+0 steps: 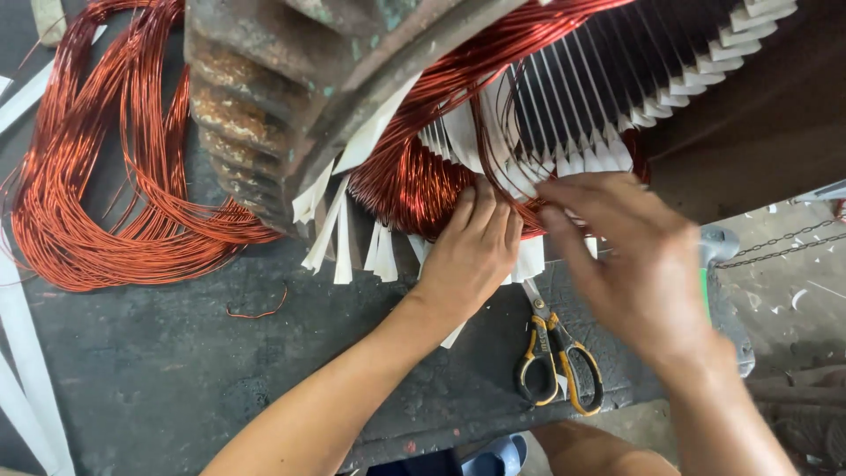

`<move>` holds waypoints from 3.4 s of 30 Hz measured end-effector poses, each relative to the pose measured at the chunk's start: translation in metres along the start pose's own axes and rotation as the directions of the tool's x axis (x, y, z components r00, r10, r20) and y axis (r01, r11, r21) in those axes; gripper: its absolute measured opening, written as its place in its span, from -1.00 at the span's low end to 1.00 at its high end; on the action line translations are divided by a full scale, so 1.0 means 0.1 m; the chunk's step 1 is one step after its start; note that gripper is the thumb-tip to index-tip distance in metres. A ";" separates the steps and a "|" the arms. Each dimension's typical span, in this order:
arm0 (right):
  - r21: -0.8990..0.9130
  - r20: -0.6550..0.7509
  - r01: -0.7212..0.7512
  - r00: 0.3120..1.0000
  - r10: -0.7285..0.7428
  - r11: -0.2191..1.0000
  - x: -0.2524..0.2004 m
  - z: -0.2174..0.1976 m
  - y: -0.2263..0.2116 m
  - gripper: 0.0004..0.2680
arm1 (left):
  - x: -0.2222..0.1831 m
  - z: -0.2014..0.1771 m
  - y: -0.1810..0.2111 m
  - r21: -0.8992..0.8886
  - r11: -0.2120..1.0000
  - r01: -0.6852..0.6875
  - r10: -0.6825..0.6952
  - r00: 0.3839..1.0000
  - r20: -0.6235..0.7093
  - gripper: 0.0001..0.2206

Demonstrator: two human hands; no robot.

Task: Repairing an electric motor by manually inserting copper wire coils into stator slots and securing them with insulation strips and a mallet.

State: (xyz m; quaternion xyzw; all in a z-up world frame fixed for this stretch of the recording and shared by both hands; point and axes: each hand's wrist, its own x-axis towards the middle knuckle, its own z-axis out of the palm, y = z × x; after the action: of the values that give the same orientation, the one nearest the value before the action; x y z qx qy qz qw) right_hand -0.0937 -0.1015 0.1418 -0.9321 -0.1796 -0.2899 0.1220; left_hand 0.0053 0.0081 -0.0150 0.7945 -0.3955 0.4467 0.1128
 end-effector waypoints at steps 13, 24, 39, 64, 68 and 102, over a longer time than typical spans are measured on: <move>-0.230 -0.046 0.053 0.997 -0.065 0.972 0.01 0.32 -0.05 -0.84 | -0.02 0.02 0.01 -0.050 0.999 0.016 -0.020 0.997 -0.077 -0.83; 0.018 0.147 -0.195 0.971 0.190 0.981 0.79 0.32 0.38 -0.78 | -0.04 -0.05 -0.05 -0.027 1.000 -0.012 0.013 0.999 0.044 -0.86; -0.194 0.097 -0.015 0.995 0.035 0.981 0.01 0.24 0.67 -0.80 | -0.05 -0.02 -0.02 0.013 1.000 -0.003 0.002 0.997 0.072 -0.86; -0.187 0.122 -0.216 0.963 0.240 0.958 -0.17 0.67 0.62 -0.85 | 0.04 -0.01 0.03 -0.030 1.000 0.000 -0.004 0.993 -0.117 -0.83; -0.270 0.062 -0.181 0.977 0.205 0.946 -0.22 0.70 0.58 -0.87 | 0.03 0.03 0.05 -0.058 0.998 0.019 -0.025 0.995 -0.097 -0.83; -0.241 -0.255 -0.296 0.938 0.234 0.924 -0.24 0.94 0.43 -0.93 | 0.12 -0.17 0.15 -0.229 0.963 0.143 -0.160 0.985 -0.058 -0.74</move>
State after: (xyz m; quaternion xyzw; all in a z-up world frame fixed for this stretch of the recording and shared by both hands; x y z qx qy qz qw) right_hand -0.0477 -0.1152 0.0470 -0.9174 0.0056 -0.3949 0.0486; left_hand -0.0126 0.0010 0.0013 0.7872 -0.3770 0.4190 0.2504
